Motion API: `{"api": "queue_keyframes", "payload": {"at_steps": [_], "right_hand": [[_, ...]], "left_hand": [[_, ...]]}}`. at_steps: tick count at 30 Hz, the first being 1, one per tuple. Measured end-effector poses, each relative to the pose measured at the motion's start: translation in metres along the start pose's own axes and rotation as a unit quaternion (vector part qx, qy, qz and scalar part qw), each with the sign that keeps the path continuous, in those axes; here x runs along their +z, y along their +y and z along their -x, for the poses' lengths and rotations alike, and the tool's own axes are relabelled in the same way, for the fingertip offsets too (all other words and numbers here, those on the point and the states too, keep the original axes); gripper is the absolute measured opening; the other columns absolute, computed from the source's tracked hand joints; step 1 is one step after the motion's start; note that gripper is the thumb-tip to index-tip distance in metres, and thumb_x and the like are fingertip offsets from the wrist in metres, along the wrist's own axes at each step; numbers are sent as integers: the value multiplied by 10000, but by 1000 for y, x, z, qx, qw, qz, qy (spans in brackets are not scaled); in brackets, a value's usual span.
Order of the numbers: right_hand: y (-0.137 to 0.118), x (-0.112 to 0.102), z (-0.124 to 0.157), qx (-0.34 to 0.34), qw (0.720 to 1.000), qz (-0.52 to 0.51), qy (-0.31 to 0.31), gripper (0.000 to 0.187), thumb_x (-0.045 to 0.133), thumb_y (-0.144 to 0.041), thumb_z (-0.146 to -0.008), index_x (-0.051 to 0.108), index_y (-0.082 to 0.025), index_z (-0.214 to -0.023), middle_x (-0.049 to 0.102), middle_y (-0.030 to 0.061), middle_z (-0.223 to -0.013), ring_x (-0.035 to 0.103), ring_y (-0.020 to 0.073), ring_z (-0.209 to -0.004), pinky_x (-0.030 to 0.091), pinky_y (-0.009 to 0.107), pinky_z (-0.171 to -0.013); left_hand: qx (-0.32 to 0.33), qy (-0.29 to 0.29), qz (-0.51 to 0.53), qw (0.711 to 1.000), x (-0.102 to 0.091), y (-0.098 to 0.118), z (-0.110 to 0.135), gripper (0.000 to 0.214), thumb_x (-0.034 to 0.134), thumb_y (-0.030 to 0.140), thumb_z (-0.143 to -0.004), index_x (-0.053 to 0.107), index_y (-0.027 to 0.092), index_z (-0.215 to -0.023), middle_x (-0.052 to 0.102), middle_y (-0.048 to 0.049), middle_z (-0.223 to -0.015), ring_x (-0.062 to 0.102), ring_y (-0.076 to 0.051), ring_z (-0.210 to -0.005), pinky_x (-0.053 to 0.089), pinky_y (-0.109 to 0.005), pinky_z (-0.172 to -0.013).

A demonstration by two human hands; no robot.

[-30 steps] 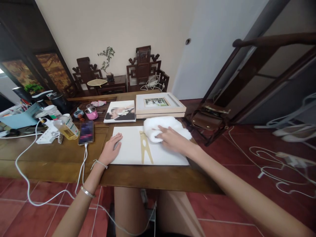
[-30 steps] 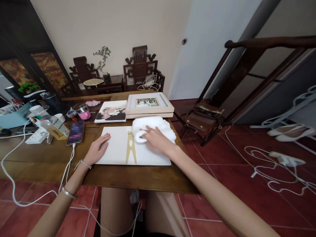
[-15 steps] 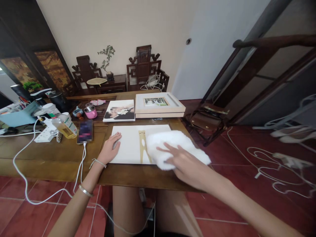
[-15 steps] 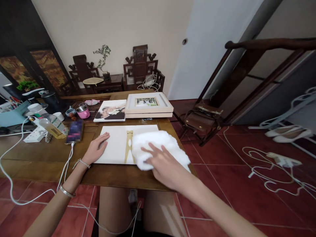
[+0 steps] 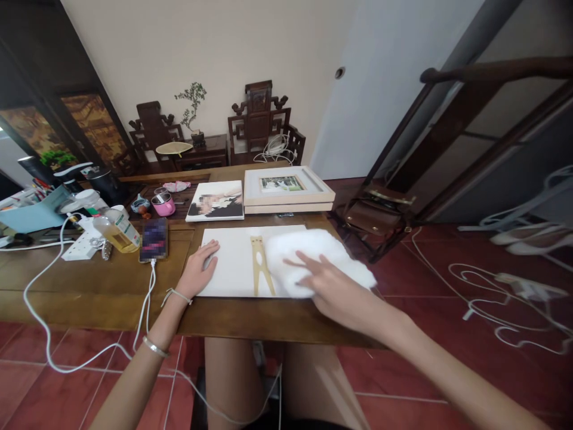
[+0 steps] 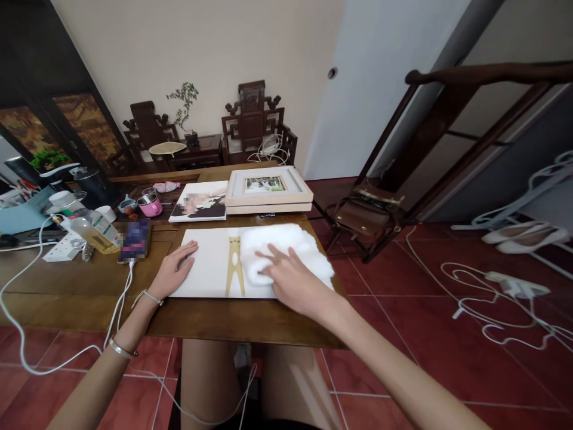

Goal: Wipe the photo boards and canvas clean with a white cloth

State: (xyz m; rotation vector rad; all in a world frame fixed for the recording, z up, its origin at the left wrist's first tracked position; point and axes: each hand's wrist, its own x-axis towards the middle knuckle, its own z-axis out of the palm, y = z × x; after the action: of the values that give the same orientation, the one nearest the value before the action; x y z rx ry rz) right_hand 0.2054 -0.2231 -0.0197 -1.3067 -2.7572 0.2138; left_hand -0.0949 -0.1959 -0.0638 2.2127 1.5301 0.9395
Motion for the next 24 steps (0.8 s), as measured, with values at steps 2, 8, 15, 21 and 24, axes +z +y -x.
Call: {"api": "queue_keyframes", "payload": {"at_steps": [2,8,15,21,24], "right_hand": [[-15,1,33,-18,1000,-24,-9,537,356,32,-583,679,-183,-953,378,37,-1407,170,288,-1347,214,565,-1053],[-30,-3,61,-33,997,-59,-40,537,347,41,-555,683,-211,-889,366,-7,-1414,127,258,-1358,210,533,-1072],[9,-8,-34,11,999,-48,-24,504,348,38,-649,626,-124,-1038,503,134,-1295,228,308,-1326,272,556,-1010],[4,-6,-80,35,999,-12,1,484,363,35,-689,615,-129,-1069,521,144,-1273,292,339,-1290,314,577,-951],[-18,5,-62,27,999,12,13,486,393,12,-691,611,-133,-1101,342,127,-1419,227,371,-1310,253,635,-966]], "left_hand": [[-2,1,-1,1000,1,0,0,345,452,241,-835,592,123,-1128,567,-123,-1244,462,-213,-1226,294,-432,-1077],[1,6,-1,1000,2,-2,-1,340,454,237,-828,600,141,-1120,571,-114,-1241,462,-218,-1226,297,-439,-1073],[0,4,-6,1000,2,-1,0,348,452,239,-829,593,113,-1121,568,-132,-1240,469,-219,-1220,289,-442,-1078],[-2,5,0,1000,1,0,0,342,458,241,-827,590,138,-1125,566,-114,-1247,462,-209,-1226,289,-433,-1081],[-7,5,3,1000,1,1,0,348,459,238,-825,585,143,-1135,562,-110,-1253,460,-209,-1228,286,-432,-1082]]}}
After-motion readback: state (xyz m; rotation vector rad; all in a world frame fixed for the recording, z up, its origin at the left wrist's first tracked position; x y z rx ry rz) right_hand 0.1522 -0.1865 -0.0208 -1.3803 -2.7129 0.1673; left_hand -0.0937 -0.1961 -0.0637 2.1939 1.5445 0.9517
